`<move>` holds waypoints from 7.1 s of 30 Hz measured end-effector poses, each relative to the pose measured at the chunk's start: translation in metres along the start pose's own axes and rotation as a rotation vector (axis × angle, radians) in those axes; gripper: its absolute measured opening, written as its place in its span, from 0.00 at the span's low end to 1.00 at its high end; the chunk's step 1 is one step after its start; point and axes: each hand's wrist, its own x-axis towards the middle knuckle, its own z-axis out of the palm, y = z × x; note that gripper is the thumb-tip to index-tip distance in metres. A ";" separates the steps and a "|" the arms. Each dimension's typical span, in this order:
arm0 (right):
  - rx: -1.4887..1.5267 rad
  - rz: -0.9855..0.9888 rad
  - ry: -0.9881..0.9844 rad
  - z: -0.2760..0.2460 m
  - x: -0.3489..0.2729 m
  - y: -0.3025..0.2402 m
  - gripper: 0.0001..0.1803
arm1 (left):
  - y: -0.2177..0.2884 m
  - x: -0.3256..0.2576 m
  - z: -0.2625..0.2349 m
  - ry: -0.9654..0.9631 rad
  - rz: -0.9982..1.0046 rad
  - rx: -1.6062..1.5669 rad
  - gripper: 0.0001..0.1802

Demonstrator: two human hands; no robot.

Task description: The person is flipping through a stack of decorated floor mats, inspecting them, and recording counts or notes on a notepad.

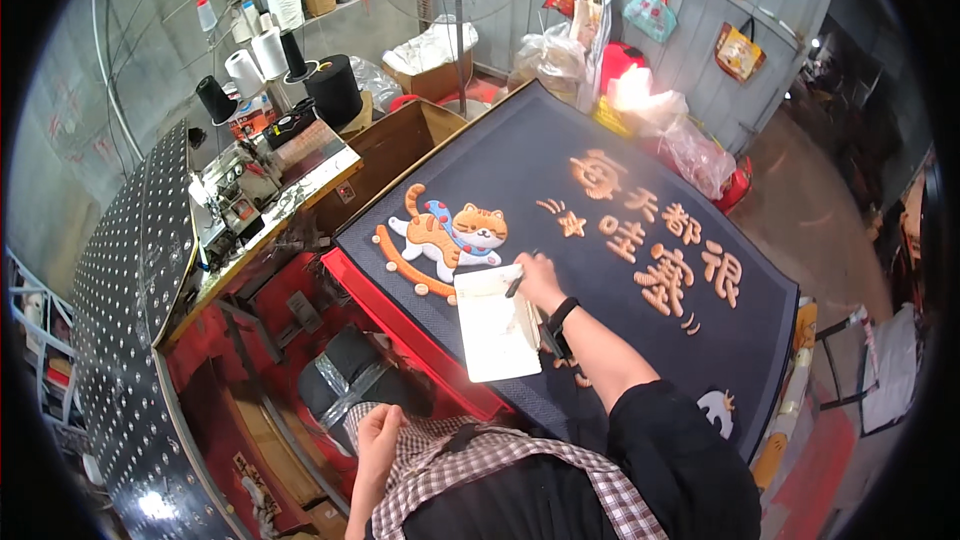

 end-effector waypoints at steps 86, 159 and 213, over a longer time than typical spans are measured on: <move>0.940 0.708 1.568 -0.301 -0.841 0.085 0.17 | -0.012 -0.208 0.499 -1.091 0.659 1.069 0.17; 1.214 0.390 0.966 -0.382 -0.774 0.214 0.22 | 0.105 -0.515 0.540 -1.848 0.697 -1.333 0.23; 1.249 0.402 0.786 -0.344 -0.775 0.175 0.21 | 0.089 -0.543 0.486 -1.421 0.706 -1.596 0.23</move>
